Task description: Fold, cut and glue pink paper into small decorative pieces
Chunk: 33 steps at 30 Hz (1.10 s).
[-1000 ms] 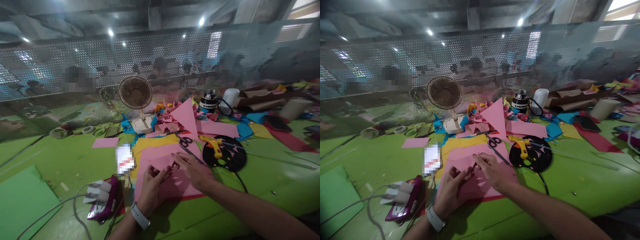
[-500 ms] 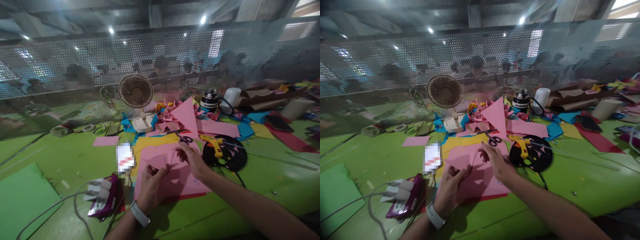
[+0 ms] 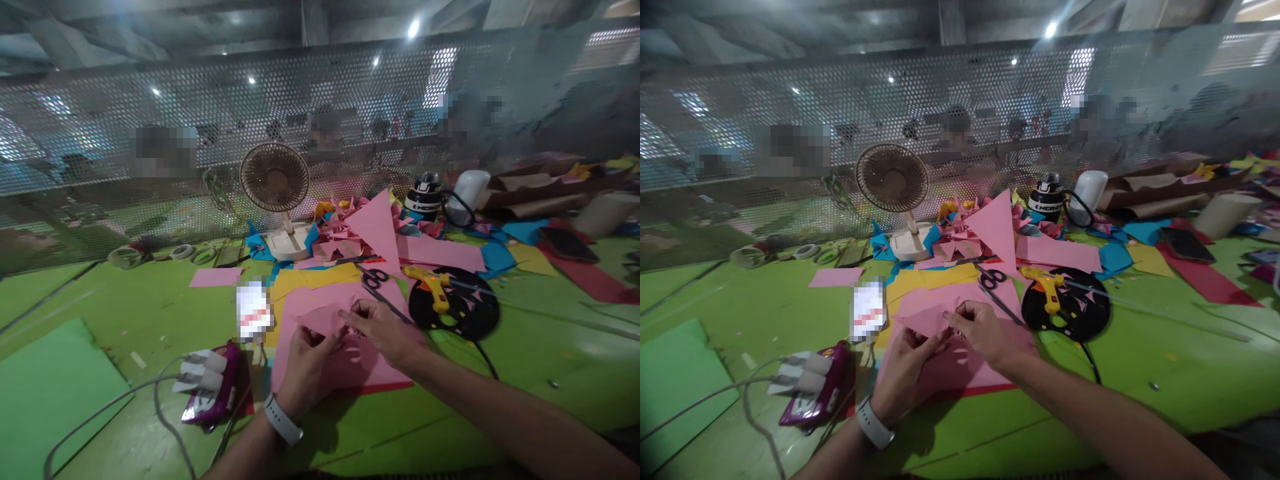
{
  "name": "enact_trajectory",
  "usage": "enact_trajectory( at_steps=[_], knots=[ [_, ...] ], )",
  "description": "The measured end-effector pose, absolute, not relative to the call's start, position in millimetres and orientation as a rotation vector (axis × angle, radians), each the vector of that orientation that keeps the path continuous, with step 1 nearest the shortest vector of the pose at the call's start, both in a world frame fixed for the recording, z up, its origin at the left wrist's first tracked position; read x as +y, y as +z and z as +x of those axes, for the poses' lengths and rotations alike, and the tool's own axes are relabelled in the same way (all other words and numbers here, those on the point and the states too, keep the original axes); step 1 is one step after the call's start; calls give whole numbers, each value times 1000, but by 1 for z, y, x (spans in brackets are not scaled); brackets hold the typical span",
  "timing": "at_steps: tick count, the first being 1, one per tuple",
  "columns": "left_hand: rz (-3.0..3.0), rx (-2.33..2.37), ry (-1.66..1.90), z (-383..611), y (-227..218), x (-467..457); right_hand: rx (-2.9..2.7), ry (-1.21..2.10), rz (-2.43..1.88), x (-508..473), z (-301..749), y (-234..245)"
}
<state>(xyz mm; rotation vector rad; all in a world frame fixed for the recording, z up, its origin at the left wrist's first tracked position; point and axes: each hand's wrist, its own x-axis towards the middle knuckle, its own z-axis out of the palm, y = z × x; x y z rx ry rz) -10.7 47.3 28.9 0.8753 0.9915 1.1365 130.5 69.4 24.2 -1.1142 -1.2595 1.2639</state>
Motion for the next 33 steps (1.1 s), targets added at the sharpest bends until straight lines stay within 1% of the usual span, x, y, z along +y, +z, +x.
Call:
enact_trajectory(
  at_steps=[4, 10, 14, 19, 24, 29, 31, 33],
  knots=[
    [885, 965, 1120, -11, 33, 47, -1234, 1289, -1107, 68, 130, 27],
    [875, 971, 1177, -14, 39, 45, -1253, 1455, -1018, 66, 129, 29],
    [951, 971, 1161, -15, 37, 47, -1248, 1408, -1024, 66, 128, 29],
    [994, 959, 1164, -14, 37, 49, -1229, 1431, -970, 68, 129, 27],
    [912, 937, 1151, -15, 34, 48, -1025, 1359, -1008, 85, 143, 26],
    [950, 971, 1129, -15, 30, 48, -752, 1288, -977, 104, 161, 30],
    [963, 968, 1133, -15, 30, 48, -764, 1344, -975, 101, 159, 32],
    [973, 958, 1139, -14, 32, 47, -913, 1441, -975, 94, 154, 33]
  ],
)
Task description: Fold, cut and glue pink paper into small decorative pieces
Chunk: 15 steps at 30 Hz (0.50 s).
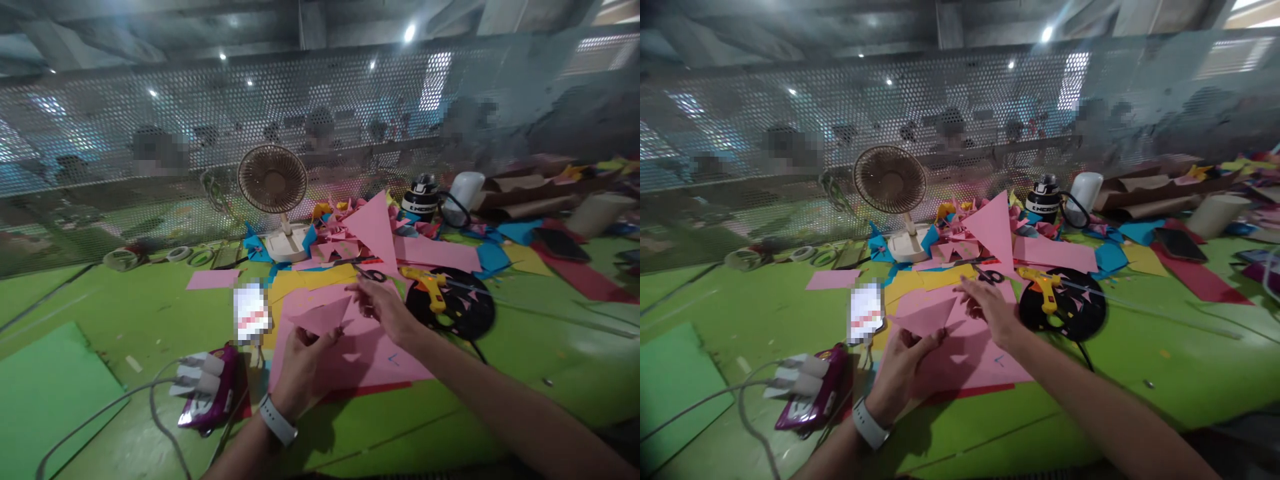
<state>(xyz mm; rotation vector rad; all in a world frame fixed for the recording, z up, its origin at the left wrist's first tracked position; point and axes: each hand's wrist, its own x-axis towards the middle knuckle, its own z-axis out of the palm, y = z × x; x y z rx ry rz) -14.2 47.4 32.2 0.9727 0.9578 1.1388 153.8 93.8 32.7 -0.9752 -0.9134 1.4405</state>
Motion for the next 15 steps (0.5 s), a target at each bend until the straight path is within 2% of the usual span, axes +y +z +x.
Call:
enact_trajectory(
  at_steps=[4, 15],
  knots=[
    [938, 942, 1159, -14, 35, 46, -1205, 1477, -967, 83, 143, 28],
    [548, 790, 1106, -26, 30, 58, -1172, 1458, -881, 85, 143, 27]
  ],
)
